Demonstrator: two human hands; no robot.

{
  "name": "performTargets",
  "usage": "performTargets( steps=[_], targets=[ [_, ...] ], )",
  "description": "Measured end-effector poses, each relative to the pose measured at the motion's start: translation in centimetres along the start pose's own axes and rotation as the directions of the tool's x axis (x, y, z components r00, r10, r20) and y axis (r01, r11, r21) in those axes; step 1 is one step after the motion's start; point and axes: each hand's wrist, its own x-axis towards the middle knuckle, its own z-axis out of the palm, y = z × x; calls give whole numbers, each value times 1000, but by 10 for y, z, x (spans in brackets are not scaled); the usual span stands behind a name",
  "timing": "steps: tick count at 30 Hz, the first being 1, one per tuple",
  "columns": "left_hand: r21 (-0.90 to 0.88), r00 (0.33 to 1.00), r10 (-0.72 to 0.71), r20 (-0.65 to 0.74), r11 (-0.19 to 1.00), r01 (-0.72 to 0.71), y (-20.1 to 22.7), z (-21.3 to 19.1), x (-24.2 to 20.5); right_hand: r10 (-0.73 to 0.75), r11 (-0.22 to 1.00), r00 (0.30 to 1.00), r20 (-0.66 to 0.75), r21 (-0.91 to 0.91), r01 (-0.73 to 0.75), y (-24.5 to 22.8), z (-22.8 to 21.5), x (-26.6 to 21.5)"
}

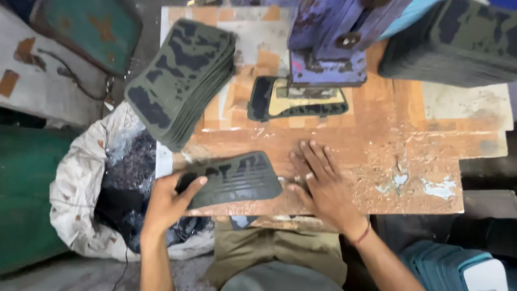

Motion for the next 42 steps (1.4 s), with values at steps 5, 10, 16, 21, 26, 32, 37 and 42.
performTargets(
  steps=[5,10,16,21,26,32,37,42],
  targets=[
    [-126,955,149,-258,974,-186,3,-11,24,61,998,998,-12,3,-61,-7,-5,-11],
    [-142,763,151,-629,942,-304,8,-52,102,128,990,990,-59,61,-124,-3,-21,-12],
    [-356,890,162,-425,874,-330,53,-50,113,216,975,935,-280,18,-219,152,-102,-29],
    [422,514,522,-681,853,-307,-55,-22,55,898,429,316,-304,759,-489,276,-200,2],
    [187,724,413,-553,908,-374,-6,45,14,913,408,290,-287,652,-639,288,-201,14],
    [75,874,320,-367,946,-315,32,80,20,823,567,401,-401,622,-541,275,-204,15],
    [122,909,262,-325,965,-234,34,81,26,787,612,437,-435,639,-467,295,-200,11],
    [171,899,307,-313,949,-265,47,78,18,732,677,485,-478,593,-437,272,-200,13]
  ],
)
